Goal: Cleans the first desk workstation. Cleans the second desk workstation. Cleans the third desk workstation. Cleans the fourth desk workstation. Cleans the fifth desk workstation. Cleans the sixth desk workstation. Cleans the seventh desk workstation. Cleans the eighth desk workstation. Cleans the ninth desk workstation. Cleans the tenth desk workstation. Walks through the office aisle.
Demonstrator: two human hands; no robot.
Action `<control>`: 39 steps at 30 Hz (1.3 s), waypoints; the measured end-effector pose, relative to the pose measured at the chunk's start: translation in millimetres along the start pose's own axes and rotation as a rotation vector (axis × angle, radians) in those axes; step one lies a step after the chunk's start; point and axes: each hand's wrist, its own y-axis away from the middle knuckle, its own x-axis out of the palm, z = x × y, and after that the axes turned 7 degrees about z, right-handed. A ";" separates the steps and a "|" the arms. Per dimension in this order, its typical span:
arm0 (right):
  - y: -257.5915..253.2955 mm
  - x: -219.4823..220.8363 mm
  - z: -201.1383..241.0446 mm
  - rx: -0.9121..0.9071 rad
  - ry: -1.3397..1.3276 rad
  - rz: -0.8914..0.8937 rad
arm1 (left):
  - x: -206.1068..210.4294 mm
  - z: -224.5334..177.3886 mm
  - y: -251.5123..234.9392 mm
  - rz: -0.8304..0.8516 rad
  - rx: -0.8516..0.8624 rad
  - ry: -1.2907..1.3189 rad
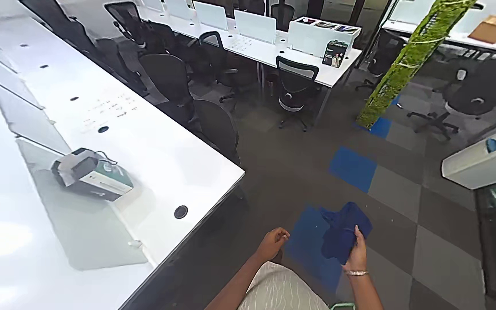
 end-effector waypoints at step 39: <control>-923.0 580.2 -103.3 0.529 0.400 0.700 | -580.9 -161.1 -604.1 -0.918 -0.151 0.312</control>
